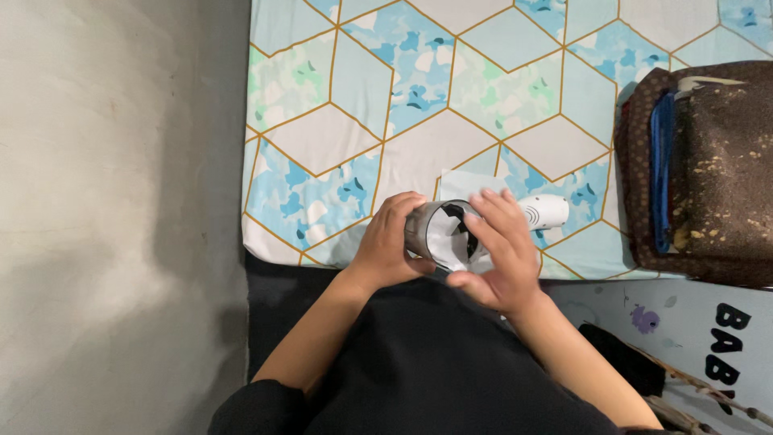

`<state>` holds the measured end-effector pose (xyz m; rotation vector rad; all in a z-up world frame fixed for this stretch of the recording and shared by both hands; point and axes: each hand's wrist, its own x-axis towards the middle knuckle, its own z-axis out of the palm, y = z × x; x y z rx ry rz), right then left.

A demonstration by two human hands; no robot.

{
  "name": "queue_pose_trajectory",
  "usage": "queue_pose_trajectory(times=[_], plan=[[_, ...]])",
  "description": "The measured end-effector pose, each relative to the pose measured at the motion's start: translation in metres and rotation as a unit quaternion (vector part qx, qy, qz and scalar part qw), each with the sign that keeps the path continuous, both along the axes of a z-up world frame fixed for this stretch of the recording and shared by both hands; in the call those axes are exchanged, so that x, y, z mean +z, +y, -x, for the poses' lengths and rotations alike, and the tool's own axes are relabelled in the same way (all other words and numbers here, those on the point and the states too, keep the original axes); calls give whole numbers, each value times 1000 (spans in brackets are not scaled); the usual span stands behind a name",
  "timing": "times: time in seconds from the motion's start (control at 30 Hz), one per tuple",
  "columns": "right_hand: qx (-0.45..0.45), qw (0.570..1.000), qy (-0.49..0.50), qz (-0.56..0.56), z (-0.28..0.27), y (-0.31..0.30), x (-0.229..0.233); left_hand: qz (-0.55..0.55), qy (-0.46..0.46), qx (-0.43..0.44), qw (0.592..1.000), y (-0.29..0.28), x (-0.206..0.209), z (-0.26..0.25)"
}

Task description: The person cleans the internal components of a handheld vacuum cleaner using a white cloth, then takes a brush attachment from a box, attaches it to the vacuum, and vacuums the surface of a bed.

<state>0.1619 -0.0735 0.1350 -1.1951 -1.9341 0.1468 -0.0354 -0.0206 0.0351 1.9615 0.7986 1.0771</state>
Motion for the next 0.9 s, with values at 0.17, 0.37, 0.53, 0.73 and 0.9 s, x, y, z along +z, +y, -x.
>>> queue_pose_trajectory(times=[0.17, 0.37, 0.53, 0.73, 0.9], plan=[[-1, 995, -90, 35, -8, -15, 24, 12, -12, -11, 1000, 0, 2, 3], [10, 988, -145, 59, -1, -13, 54, -23, -12, -7, 1000, 5, 5, 3], [-7, 977, -88, 195, -9, 0, 72, -30, 5, -9, 1000, 7, 9, 4], [95, 915, -157, 360, -9, 24, 71, -61, 33, 6, 998, 4, 11, 4], [169, 887, -245, 352, -12, 31, 66, -71, 44, -7, 996, 1, 12, 6]])
